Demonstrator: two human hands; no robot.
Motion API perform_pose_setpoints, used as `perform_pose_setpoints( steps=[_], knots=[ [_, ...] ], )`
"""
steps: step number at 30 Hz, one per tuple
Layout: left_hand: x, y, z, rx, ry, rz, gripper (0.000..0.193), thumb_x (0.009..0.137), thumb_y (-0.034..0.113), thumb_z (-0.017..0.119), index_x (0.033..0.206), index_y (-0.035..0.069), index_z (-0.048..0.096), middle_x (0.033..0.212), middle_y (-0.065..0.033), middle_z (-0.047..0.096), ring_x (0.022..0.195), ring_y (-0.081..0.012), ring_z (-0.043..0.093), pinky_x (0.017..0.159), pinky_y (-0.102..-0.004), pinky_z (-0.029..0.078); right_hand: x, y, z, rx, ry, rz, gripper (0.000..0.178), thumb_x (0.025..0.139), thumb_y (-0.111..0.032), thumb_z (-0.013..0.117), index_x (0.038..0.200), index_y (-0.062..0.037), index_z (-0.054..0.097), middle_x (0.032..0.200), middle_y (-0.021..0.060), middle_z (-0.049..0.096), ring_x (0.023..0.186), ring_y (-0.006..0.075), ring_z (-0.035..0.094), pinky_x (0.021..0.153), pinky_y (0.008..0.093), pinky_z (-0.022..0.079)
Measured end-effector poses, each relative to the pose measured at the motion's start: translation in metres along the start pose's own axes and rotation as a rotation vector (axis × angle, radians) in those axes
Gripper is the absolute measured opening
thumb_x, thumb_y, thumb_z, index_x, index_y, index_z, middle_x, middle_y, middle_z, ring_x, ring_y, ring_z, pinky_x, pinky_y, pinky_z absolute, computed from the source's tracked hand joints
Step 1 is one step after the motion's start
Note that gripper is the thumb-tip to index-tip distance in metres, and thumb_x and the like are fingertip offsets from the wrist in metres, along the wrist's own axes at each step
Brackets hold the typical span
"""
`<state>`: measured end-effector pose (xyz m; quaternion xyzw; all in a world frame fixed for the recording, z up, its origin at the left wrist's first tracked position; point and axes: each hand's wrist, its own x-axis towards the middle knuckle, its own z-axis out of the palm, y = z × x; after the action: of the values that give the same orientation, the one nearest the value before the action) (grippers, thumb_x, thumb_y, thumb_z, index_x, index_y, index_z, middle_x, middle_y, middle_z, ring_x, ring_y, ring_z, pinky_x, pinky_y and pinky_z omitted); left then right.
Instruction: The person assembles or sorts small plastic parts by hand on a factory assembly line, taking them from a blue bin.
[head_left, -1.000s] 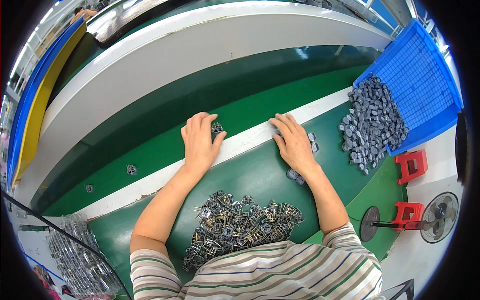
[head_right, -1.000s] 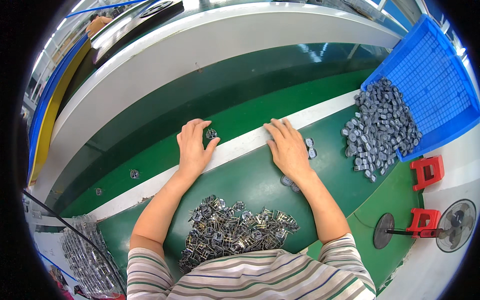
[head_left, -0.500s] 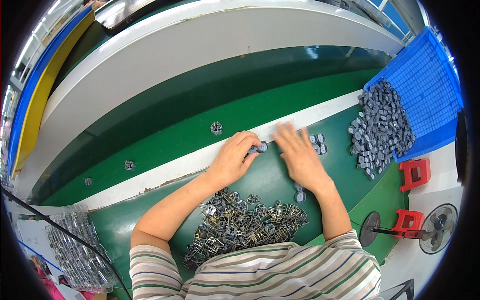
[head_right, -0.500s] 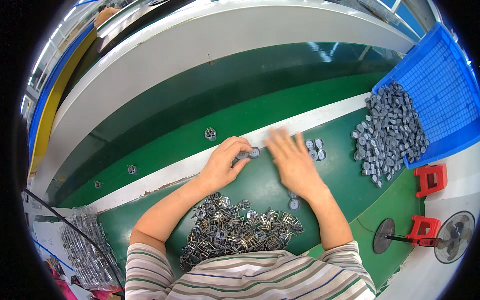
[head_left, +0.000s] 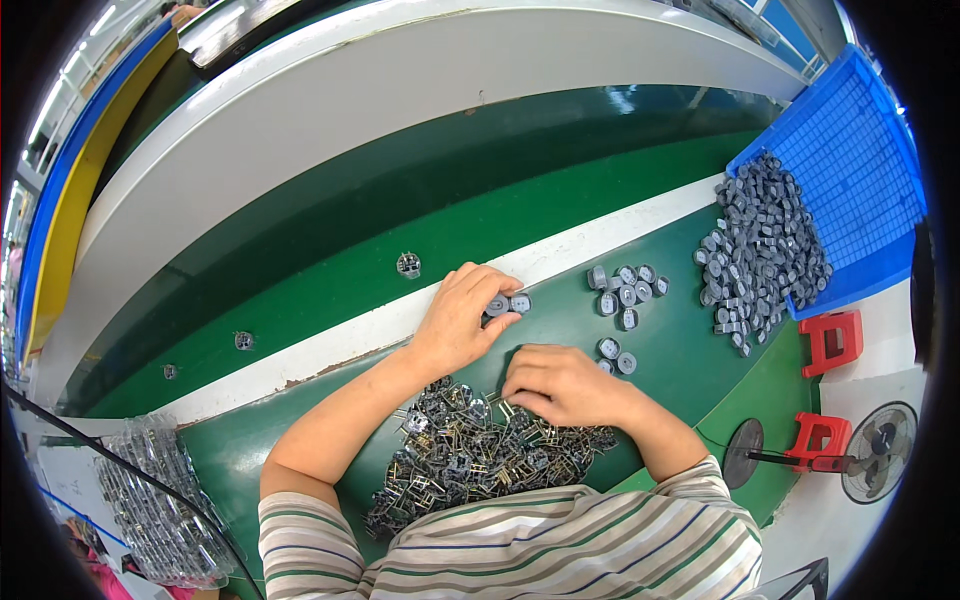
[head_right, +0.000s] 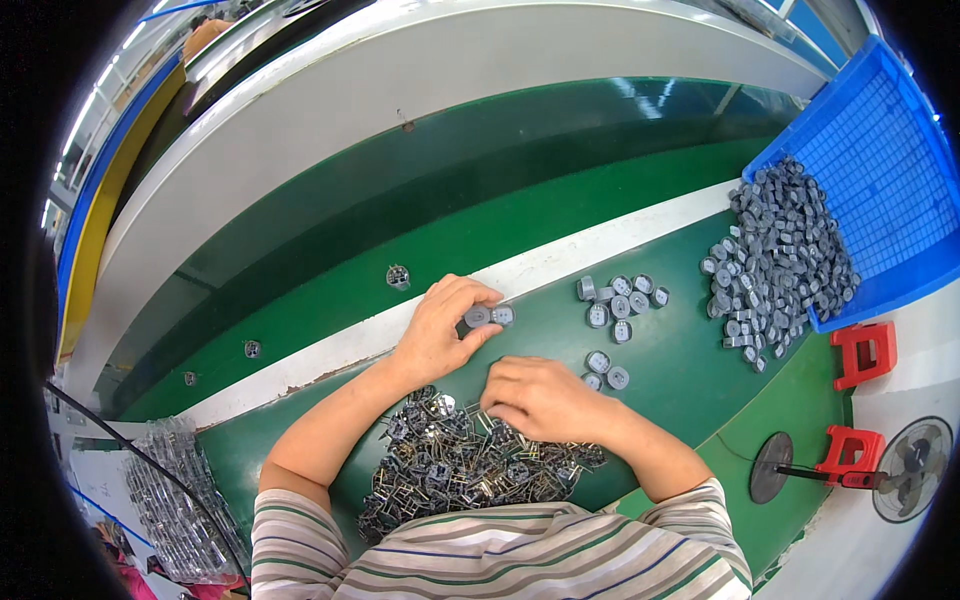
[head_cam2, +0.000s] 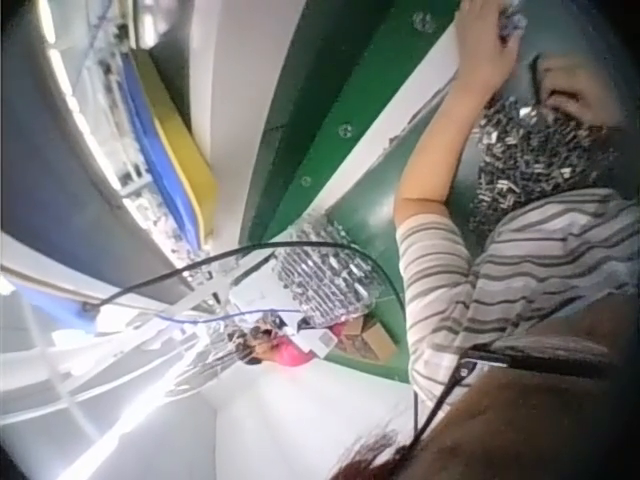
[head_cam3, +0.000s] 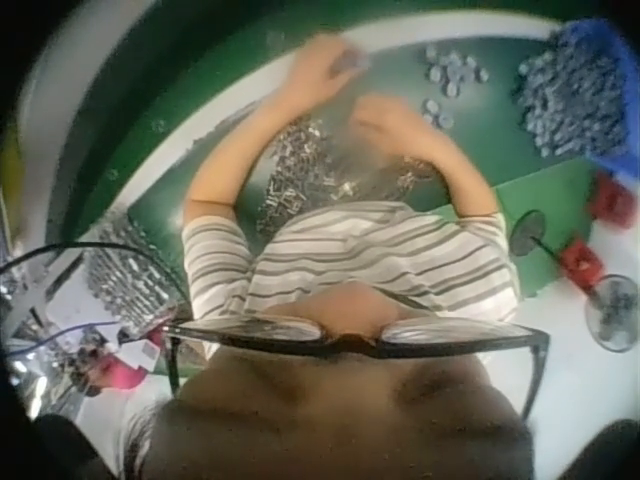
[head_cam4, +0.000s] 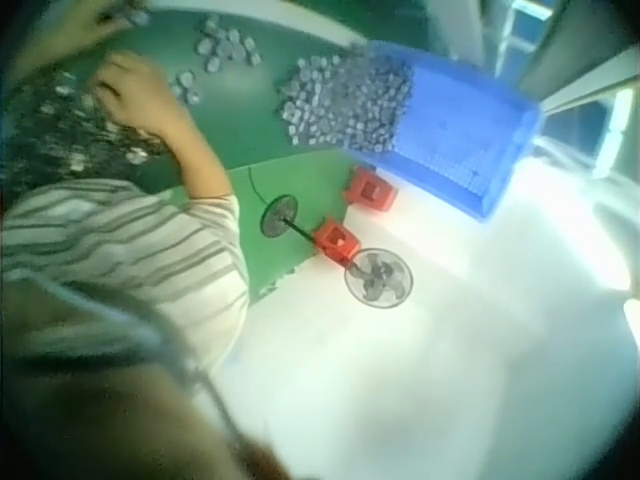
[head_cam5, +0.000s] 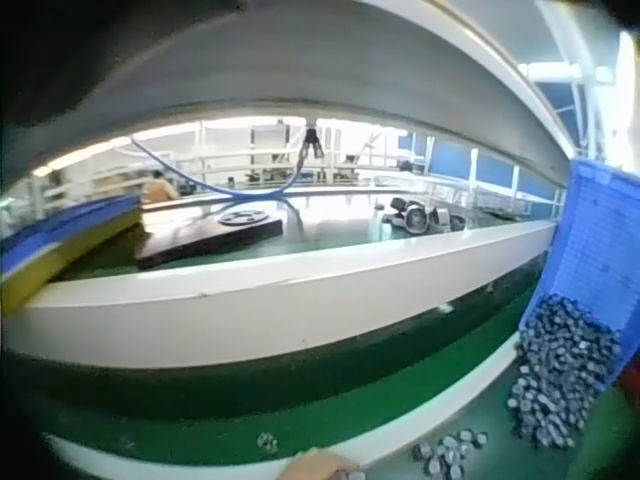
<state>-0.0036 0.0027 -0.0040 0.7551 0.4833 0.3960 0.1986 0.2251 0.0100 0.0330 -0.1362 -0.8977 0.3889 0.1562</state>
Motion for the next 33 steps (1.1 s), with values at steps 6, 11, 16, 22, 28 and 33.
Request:
perform_pose_setpoints(
  steps=[6, 11, 16, 22, 28, 33],
  knots=[
    [0.000, 0.005, -0.001, 0.021, -0.111, 0.056, 0.042, 0.083, 0.018, 0.087, 0.121, 0.009, 0.070, 0.106, -0.0080, 0.067, 0.104, -0.0301, 0.062, 0.095, -0.0431, 0.048, -0.004, 0.006, -0.027, -0.251, 0.268, 0.364, 0.012, 0.093, -0.015, 0.073, 0.089, -0.0035, 0.072, 0.086, 0.0144, 0.071, 0.081, 0.0370, 0.070, 0.071, 0.0478, 0.055],
    [-0.001, 0.002, -0.001, 0.076, -0.105, 0.089, 0.042, 0.083, 0.024, 0.088, 0.119, 0.009, 0.072, 0.101, -0.0076, 0.064, 0.100, -0.0304, 0.061, 0.093, -0.0438, 0.047, -0.003, -0.001, -0.038, -0.515, 0.115, 0.711, 0.020, 0.092, -0.023, 0.075, 0.085, -0.0048, 0.071, 0.076, 0.0153, 0.070, 0.075, 0.0365, 0.072, 0.066, 0.0479, 0.055],
    [0.000, 0.007, -0.003, 0.077, -0.123, 0.069, 0.044, 0.081, 0.029, 0.090, 0.117, 0.011, 0.074, 0.103, -0.0059, 0.064, 0.100, -0.0278, 0.060, 0.092, -0.0424, 0.044, -0.006, 0.003, -0.047, -0.393, 0.225, 0.602, 0.012, 0.091, -0.014, 0.075, 0.086, -0.0043, 0.072, 0.086, 0.0131, 0.072, 0.080, 0.0348, 0.072, 0.069, 0.0464, 0.056],
    [0.000, 0.006, -0.004, 0.054, -0.226, 0.106, 0.040, 0.080, 0.036, 0.091, 0.109, 0.013, 0.075, 0.102, -0.0027, 0.065, 0.099, -0.0254, 0.059, 0.088, -0.0411, 0.040, -0.007, 0.025, -0.041, -0.304, 0.291, 0.201, 0.005, 0.089, -0.003, 0.077, 0.089, -0.0027, 0.072, 0.092, 0.0079, 0.071, 0.087, 0.0304, 0.068, 0.072, 0.0411, 0.055],
    [-0.004, 0.012, 0.006, 0.065, -0.202, 0.100, 0.042, 0.079, 0.040, 0.091, 0.104, 0.012, 0.073, 0.102, -0.0017, 0.065, 0.099, -0.0252, 0.060, 0.090, -0.0413, 0.039, 0.000, 0.020, -0.025, 0.008, 0.382, 0.284, 0.013, 0.084, -0.005, 0.084, 0.088, -0.0031, 0.072, 0.088, 0.0063, 0.068, 0.084, 0.0265, 0.065, 0.070, 0.0385, 0.053],
    [-0.005, 0.010, 0.006, 0.058, -0.225, 0.086, 0.041, 0.079, 0.040, 0.091, 0.102, 0.011, 0.073, 0.102, -0.0022, 0.065, 0.100, -0.0258, 0.060, 0.090, -0.0416, 0.039, 0.002, 0.024, -0.016, -0.183, 0.386, 0.222, 0.018, 0.083, -0.006, 0.083, 0.087, -0.0039, 0.066, 0.086, 0.0076, 0.066, 0.082, 0.0285, 0.065, 0.068, 0.0413, 0.052]
  ],
)
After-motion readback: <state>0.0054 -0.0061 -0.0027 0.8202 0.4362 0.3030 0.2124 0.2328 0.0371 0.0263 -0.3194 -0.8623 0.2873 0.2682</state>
